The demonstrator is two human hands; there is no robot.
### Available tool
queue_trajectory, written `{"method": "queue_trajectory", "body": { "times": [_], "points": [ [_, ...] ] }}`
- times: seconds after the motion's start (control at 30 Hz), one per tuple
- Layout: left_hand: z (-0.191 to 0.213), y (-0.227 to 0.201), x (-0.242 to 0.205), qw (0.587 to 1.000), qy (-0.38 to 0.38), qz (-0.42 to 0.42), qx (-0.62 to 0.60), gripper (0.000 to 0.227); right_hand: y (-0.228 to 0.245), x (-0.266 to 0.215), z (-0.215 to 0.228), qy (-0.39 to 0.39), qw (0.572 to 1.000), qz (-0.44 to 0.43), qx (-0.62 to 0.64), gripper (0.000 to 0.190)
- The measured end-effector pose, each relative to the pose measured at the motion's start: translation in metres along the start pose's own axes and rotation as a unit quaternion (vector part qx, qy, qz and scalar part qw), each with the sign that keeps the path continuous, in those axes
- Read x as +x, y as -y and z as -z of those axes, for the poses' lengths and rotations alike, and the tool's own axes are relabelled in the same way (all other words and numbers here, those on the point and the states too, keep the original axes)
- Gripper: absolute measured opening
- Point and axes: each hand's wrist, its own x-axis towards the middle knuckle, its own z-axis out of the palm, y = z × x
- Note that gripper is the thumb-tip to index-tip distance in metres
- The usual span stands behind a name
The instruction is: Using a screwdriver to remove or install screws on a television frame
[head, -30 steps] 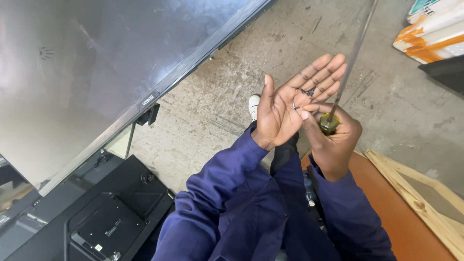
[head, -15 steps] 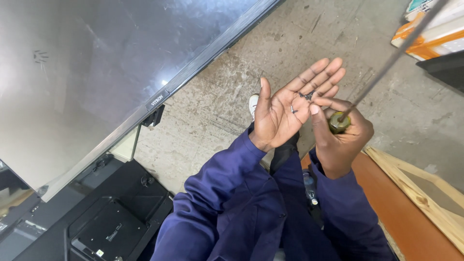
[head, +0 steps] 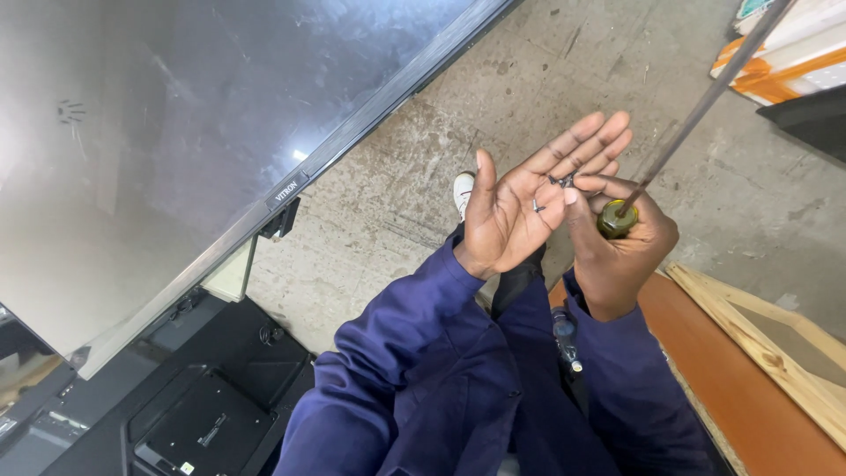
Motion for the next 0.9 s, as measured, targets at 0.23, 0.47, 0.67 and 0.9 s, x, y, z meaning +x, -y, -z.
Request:
{"method": "queue_trajectory", "body": {
  "times": [0.23, 0.47, 0.67, 0.9],
  "points": [
    [-0.004, -0.001, 0.002, 0.998, -0.052, 0.004, -0.023, 0.099, 0.003, -0.004, 0.001, -0.015, 0.999, -0.011, 0.051, 0.007],
    [0.041, 0.024, -0.007, 0.994, -0.012, -0.110, 0.023, 0.060, 0.011, -0.010, 0.005, -0.001, 0.992, -0.035, 0.118, 0.013],
    [0.035, 0.036, -0.009, 0.967, -0.082, -0.118, 0.208, 0.030, 0.003, -0.015, 0.015, 0.027, 0.967, -0.125, 0.221, 0.016],
    [0.050, 0.057, -0.022, 0.931, -0.086, -0.157, 0.318, 0.017, -0.014, -0.026, 0.022, 0.045, 0.919, -0.234, 0.314, 0.013]
  ]
}}
